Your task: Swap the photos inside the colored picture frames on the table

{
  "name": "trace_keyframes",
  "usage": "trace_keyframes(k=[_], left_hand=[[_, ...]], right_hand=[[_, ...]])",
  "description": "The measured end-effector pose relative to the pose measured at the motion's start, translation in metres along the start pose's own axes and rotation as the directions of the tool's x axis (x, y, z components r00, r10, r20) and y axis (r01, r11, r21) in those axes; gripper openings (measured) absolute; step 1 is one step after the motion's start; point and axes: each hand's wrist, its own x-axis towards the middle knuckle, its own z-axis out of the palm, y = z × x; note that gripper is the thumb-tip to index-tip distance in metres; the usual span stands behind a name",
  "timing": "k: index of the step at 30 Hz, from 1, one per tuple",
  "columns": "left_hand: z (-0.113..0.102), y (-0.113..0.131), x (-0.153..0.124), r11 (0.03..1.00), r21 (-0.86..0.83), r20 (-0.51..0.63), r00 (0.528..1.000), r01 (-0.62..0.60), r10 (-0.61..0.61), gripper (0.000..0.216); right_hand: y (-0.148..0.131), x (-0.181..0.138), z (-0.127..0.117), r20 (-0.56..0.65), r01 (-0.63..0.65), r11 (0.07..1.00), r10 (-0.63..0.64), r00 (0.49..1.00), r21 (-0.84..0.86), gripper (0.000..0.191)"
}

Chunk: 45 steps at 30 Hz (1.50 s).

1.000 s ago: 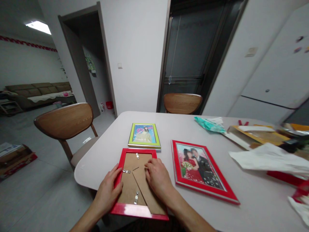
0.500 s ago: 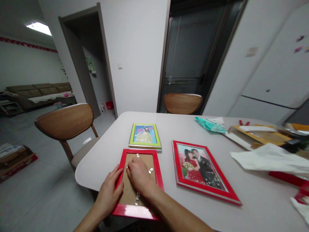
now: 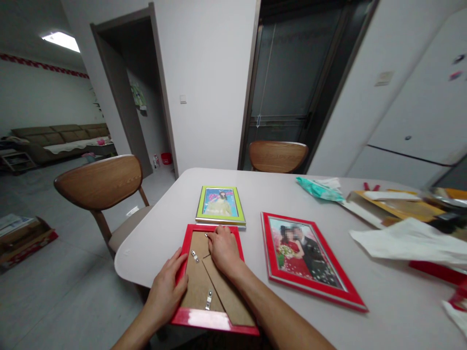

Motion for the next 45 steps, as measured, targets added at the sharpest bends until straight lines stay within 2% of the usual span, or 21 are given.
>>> trace_keyframes(k=[3, 5, 7, 9, 11, 13, 18, 20, 23, 25, 29, 33, 36, 39, 41, 42, 45], left_hand=[[0.000, -0.001, 0.001, 0.999, 0.046, 0.018, 1.000, -0.003, 0.003, 0.042], [0.001, -0.002, 0.001, 0.998, 0.067, 0.027, 1.000, -0.008, 0.006, 0.043], [0.002, -0.002, 0.000, 0.997, 0.074, 0.027, 1.000, -0.010, 0.008, 0.043], [0.003, -0.001, 0.000, 0.997, 0.080, 0.026, 1.000, -0.014, 0.012, 0.044], [0.005, 0.000, 0.000, 0.996, 0.086, 0.027, 1.000, -0.017, 0.015, 0.043], [0.006, 0.001, 0.000, 0.996, 0.090, 0.033, 0.999, -0.015, 0.012, 0.043], [0.006, 0.002, 0.001, 0.996, 0.094, 0.035, 0.999, -0.006, 0.003, 0.044], [0.006, 0.002, 0.001, 0.996, 0.085, 0.033, 0.999, -0.007, 0.004, 0.044], [0.009, 0.004, 0.001, 0.998, 0.061, 0.030, 0.999, -0.021, 0.019, 0.044], [0.012, 0.005, 0.001, 0.998, 0.049, 0.026, 0.999, -0.028, 0.027, 0.043], [0.016, 0.007, 0.001, 1.000, 0.005, 0.019, 1.000, -0.007, 0.007, 0.044], [0.013, 0.015, 0.003, 0.991, -0.131, -0.018, 0.999, 0.042, -0.045, 0.048], [0.005, 0.026, 0.008, 0.912, -0.407, -0.072, 0.994, 0.046, -0.082, 0.043], [-0.008, 0.028, 0.016, 0.660, -0.733, 0.064, 0.983, 0.164, -0.172, 0.041], [-0.020, 0.019, 0.020, 0.538, -0.802, 0.137, 0.956, 0.260, -0.258, 0.042], [-0.027, 0.011, 0.021, 0.524, -0.802, 0.138, 0.943, 0.286, -0.304, 0.042], [-0.048, -0.020, 0.021, 0.568, -0.754, 0.112, 0.916, 0.331, -0.386, 0.037]], right_hand=[[-0.001, -0.011, -0.012, 0.019, 0.030, 0.999, -0.031, 0.999, 0.040, 0.028], [-0.001, -0.027, -0.026, 0.071, 0.111, 0.983, -0.122, 0.990, 0.144, 0.028], [0.001, -0.047, -0.039, 0.162, 0.197, 0.939, -0.249, 0.955, 0.281, 0.024], [0.001, -0.066, -0.049, 0.244, 0.230, 0.906, -0.328, 0.913, 0.357, 0.021], [0.001, -0.078, -0.052, 0.277, 0.242, 0.896, -0.356, 0.892, 0.374, 0.022], [-0.001, -0.083, -0.049, 0.259, 0.253, 0.896, -0.359, 0.897, 0.365, 0.018], [-0.004, -0.081, -0.039, 0.196, 0.241, 0.913, -0.316, 0.928, 0.328, 0.011], [-0.003, -0.081, -0.039, 0.171, 0.202, 0.926, -0.266, 0.949, 0.320, 0.016], [-0.002, -0.081, -0.040, 0.129, 0.084, 0.960, -0.122, 0.984, 0.266, 0.029], [-0.001, -0.080, -0.040, 0.133, 0.024, 0.971, -0.057, 0.990, 0.236, 0.031], [0.003, -0.076, -0.042, 0.136, -0.033, 0.965, -0.003, 0.991, 0.259, 0.036], [0.002, -0.070, -0.053, 0.102, -0.053, 0.968, 0.029, 0.994, 0.245, 0.038], [-0.009, -0.066, -0.063, 0.035, -0.007, 0.967, -0.002, 0.999, 0.253, 0.035], [-0.019, -0.062, -0.071, -0.018, 0.071, 0.945, -0.069, 0.997, 0.319, 0.032], [-0.016, -0.061, -0.072, -0.037, 0.084, 0.937, -0.076, 0.996, 0.339, 0.030], [-0.010, -0.062, -0.072, -0.040, 0.064, 0.944, -0.054, 0.998, 0.325, 0.030], [0.016, -0.066, -0.068, -0.013, -0.062, 0.980, 0.066, 0.998, 0.191, 0.032]])
